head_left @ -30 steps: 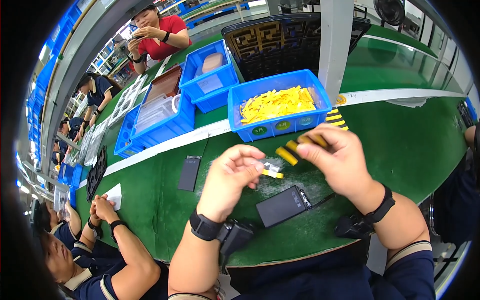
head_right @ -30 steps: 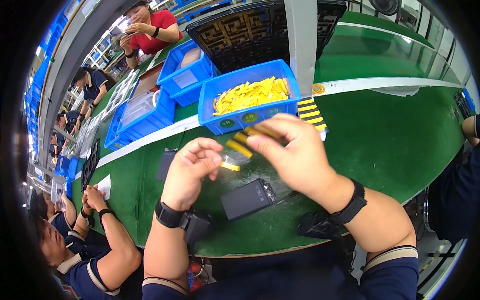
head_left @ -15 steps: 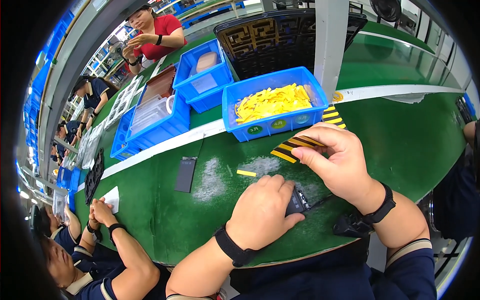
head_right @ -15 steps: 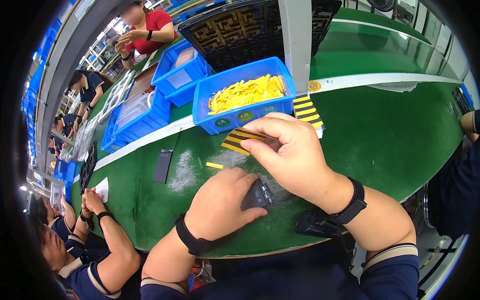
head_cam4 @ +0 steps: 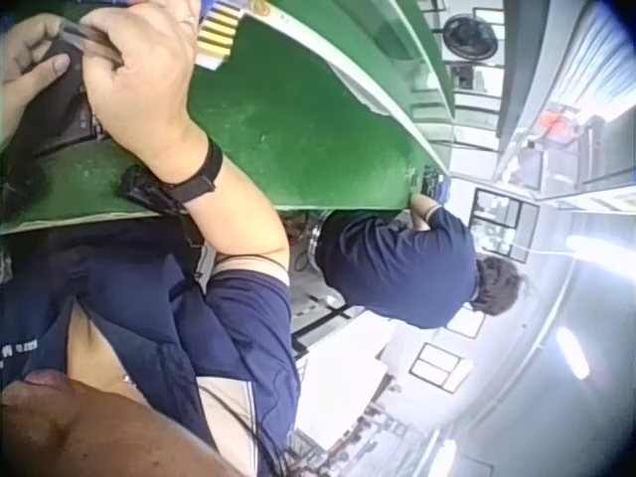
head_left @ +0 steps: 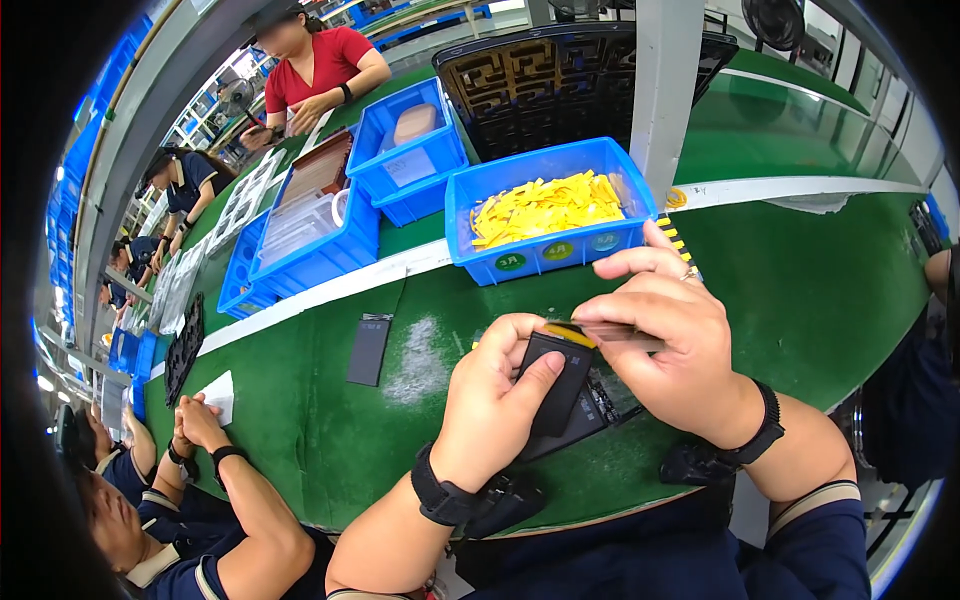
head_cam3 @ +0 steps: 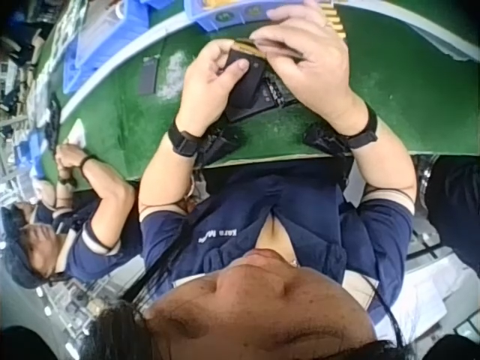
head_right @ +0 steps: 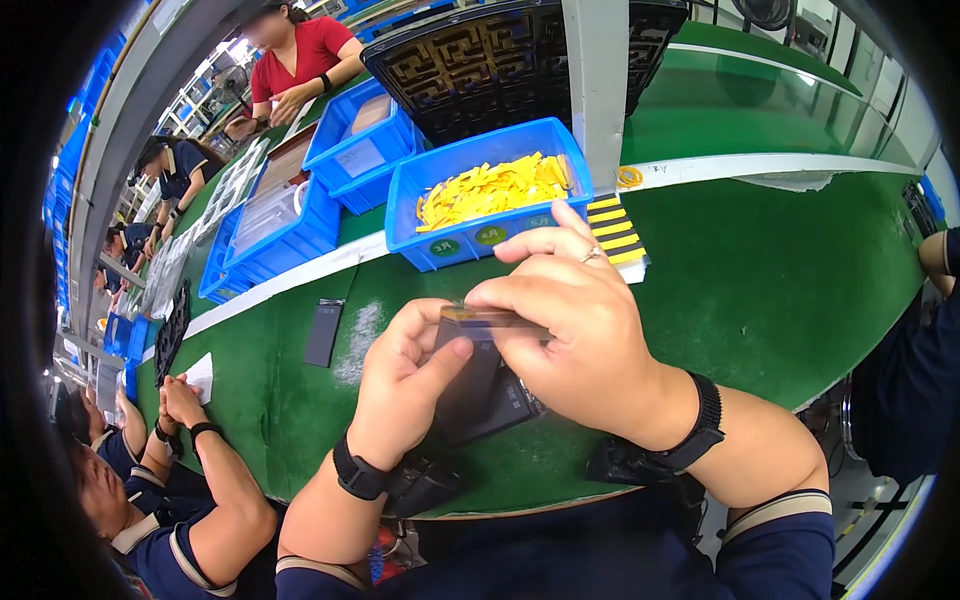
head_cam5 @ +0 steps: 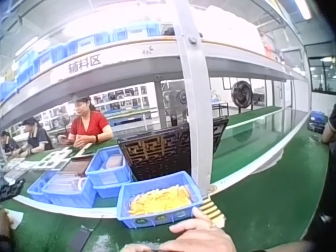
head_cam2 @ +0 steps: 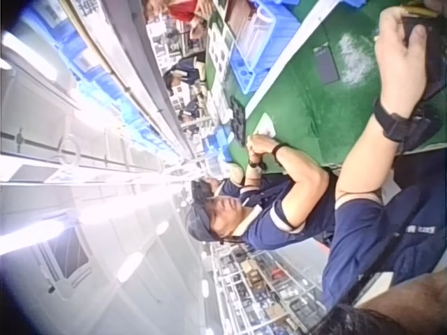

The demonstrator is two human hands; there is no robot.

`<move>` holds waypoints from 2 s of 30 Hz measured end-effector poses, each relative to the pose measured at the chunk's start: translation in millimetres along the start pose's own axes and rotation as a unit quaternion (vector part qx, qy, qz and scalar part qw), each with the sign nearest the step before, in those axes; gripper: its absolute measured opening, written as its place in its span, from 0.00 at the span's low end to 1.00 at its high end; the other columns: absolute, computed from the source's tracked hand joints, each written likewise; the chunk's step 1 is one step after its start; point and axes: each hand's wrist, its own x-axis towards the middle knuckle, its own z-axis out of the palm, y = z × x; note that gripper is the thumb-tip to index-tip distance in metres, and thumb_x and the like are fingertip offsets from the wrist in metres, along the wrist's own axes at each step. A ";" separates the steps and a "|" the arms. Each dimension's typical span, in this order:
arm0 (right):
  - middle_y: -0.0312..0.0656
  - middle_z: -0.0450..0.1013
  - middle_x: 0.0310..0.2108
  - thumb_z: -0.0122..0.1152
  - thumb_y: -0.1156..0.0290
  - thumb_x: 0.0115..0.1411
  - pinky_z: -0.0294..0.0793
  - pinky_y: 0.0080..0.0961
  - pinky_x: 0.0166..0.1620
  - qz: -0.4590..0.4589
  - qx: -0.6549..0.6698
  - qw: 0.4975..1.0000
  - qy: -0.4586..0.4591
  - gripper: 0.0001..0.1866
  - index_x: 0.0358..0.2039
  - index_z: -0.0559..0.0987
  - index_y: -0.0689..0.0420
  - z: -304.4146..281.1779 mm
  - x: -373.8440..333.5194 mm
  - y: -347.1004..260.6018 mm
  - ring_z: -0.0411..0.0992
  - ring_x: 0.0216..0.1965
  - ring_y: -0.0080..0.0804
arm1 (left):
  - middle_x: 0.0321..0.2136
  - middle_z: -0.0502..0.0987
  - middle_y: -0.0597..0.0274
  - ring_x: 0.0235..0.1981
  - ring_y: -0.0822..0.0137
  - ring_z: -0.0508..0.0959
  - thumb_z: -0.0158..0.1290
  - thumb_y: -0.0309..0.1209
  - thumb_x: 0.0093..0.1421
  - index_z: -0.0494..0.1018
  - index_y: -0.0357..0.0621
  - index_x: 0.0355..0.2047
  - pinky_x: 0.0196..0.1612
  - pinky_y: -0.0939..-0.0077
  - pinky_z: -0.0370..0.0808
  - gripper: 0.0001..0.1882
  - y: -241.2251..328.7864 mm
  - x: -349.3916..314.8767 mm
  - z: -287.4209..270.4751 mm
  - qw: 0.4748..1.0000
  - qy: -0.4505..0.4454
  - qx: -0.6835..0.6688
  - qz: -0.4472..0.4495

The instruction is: Applying small yellow and black striped tapes onto black electronic components at an assembly line.

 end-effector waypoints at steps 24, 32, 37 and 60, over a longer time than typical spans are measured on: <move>0.36 0.72 0.23 0.63 0.80 0.40 0.60 0.46 0.56 0.000 0.034 0.999 -0.013 0.09 0.26 0.79 0.56 9.6 -3.6 9.3 0.72 0.32 0.32 | 0.28 0.77 0.65 0.29 0.83 0.71 0.51 0.23 0.57 0.66 0.36 0.41 0.32 0.86 0.69 0.12 6.6 -3.0 -1.6 1.000 -0.013 -0.017 -0.016; 0.39 0.71 0.27 0.65 0.74 0.40 0.62 0.43 0.54 0.036 0.047 0.998 -0.010 0.08 0.24 0.77 0.58 9.9 -2.6 9.1 0.71 0.37 0.39 | 0.29 0.77 0.64 0.29 0.81 0.72 0.50 0.21 0.57 0.66 0.35 0.42 0.32 0.85 0.69 0.12 9.8 -9.1 3.1 0.999 -0.008 0.043 0.028; 0.39 0.70 0.33 0.65 0.76 0.38 0.61 0.47 0.54 -0.032 -0.012 0.999 -0.031 0.08 0.22 0.76 0.56 0.3 5.1 6.8 0.67 0.44 0.45 | 0.31 0.77 0.62 0.31 0.81 0.73 0.48 0.20 0.58 0.65 0.34 0.43 0.34 0.86 0.70 0.12 18.1 -7.9 1.2 0.998 0.028 -0.053 0.000; 0.35 0.74 0.31 0.68 0.80 0.35 0.61 0.46 0.56 -0.059 0.049 0.996 -0.050 0.13 0.24 0.75 0.54 -1.2 0.8 0.0 0.72 0.42 0.39 | 0.32 0.78 0.61 0.33 0.77 0.76 0.50 0.20 0.57 0.64 0.36 0.45 0.36 0.84 0.71 0.15 14.8 -8.6 2.7 0.988 0.029 0.106 0.106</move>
